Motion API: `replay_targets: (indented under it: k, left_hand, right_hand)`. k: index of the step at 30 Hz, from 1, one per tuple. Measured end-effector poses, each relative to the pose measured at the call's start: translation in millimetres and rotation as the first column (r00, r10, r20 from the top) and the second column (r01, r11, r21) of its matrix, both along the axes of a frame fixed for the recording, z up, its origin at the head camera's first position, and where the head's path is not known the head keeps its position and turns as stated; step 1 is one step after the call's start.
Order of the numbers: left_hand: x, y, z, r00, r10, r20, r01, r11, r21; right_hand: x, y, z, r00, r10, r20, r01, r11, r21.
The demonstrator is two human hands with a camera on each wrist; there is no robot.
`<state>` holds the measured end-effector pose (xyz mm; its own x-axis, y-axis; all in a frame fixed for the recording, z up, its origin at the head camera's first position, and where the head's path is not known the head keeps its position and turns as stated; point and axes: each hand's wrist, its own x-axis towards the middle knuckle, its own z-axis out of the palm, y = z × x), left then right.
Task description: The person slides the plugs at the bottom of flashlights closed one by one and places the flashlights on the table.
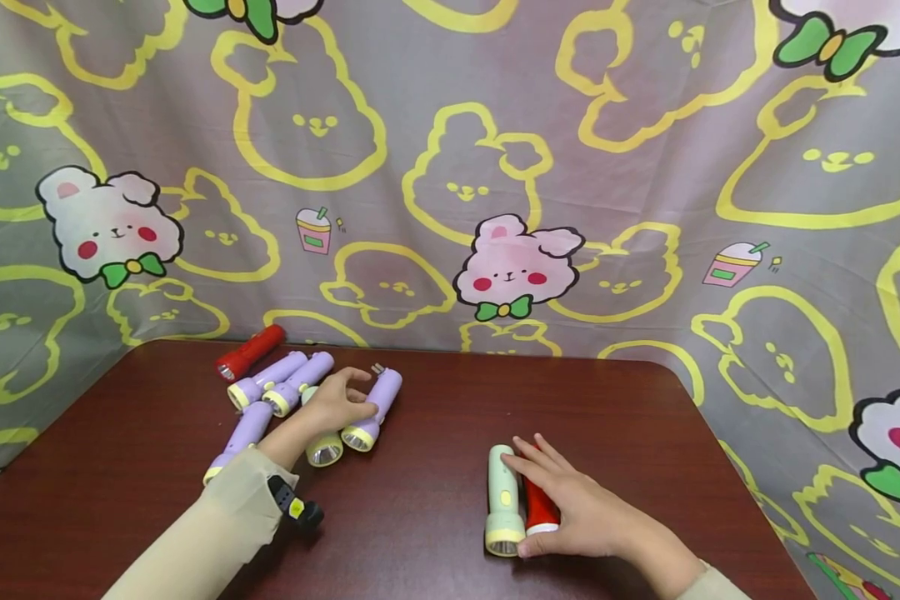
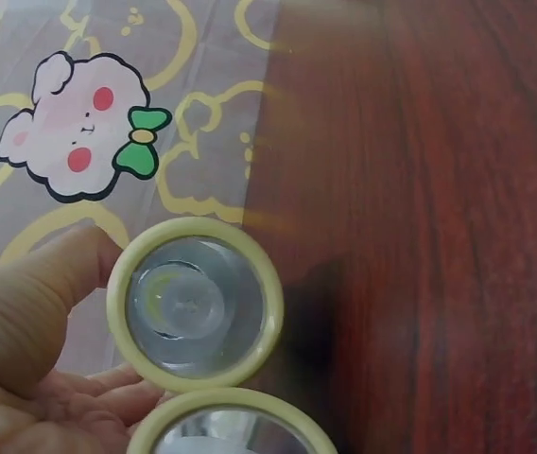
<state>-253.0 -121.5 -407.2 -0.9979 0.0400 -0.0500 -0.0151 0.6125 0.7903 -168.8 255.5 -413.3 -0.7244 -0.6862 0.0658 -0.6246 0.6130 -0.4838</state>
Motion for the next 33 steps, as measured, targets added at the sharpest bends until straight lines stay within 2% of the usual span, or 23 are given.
replay_targets:
  k: [4, 10, 16, 22, 33]
  left_hand:
    - [3.2, 0.6, -0.4, 1.0, -0.001, -0.026, 0.004, 0.996, 0.091]
    - [10.3, 2.2, 1.2, 0.997, -0.018, -0.07, 0.031, 0.979, 0.202]
    - [17.7, 0.5, 4.4, 0.994, -0.036, -0.104, 0.066, 0.953, 0.296]
    - [26.1, -1.3, 9.0, 0.992, -0.021, -0.124, 0.06, 0.945, 0.322]
    - [43.6, -7.3, 17.6, 0.988, -0.067, -0.139, 0.111, 0.935, 0.336]
  right_hand:
    - [-0.3, 0, -0.5, 1.0, -0.003, 0.008, 0.003, 1.0, -0.003]
    - [-0.6, 1, -1.2, 0.999, -0.004, 0.031, 0.004, 1.0, -0.009]
    - [-0.1, 1, -1.4, 1.0, -0.005, -0.006, 0.005, 1.0, 0.0]
    - [0.9, 0, -2.0, 0.999, -0.01, -0.033, 0.01, 1.0, -0.003]
    - [0.2, 0, -2.2, 0.999, -0.018, -0.029, 0.018, 1.0, -0.003]
